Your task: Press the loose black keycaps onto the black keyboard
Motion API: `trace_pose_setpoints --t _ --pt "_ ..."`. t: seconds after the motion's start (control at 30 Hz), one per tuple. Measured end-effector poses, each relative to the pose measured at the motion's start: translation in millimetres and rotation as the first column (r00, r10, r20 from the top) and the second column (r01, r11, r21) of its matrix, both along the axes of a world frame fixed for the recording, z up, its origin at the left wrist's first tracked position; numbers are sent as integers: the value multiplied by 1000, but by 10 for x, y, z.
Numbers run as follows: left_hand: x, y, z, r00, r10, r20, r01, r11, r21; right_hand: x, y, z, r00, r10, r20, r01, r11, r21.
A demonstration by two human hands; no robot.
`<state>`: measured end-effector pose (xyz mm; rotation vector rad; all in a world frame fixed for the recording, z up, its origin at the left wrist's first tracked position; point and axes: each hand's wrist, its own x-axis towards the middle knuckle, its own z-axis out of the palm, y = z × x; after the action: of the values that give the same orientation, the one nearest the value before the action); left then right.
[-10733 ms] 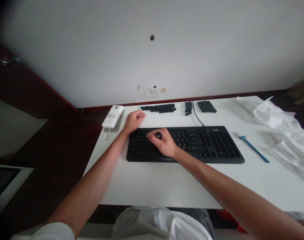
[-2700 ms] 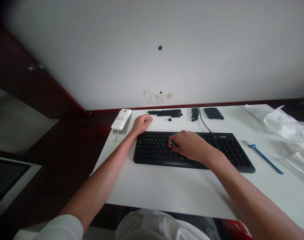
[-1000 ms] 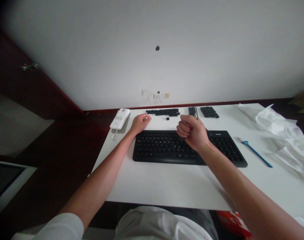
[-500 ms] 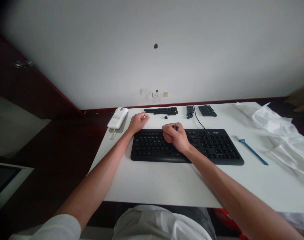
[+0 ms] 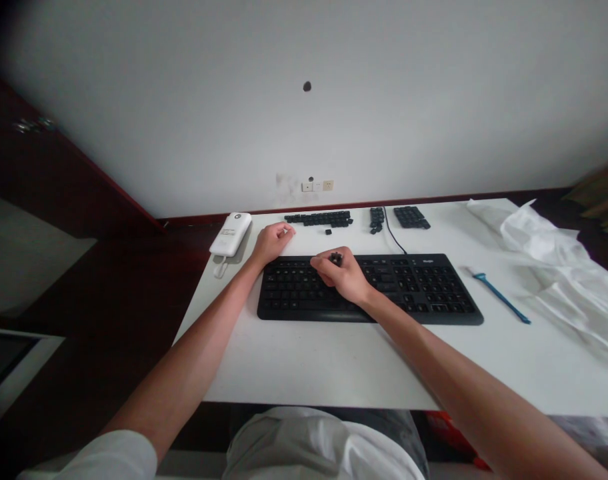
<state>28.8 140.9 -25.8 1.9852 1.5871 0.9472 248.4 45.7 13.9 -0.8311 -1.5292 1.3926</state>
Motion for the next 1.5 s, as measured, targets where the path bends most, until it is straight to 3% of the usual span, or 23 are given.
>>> trace_pose_setpoints --t 1.5 --pt "-1 -8 0 1000 -4 29 4 1000 -5 2 -13 -150 997 -54 -46 57 997 55"
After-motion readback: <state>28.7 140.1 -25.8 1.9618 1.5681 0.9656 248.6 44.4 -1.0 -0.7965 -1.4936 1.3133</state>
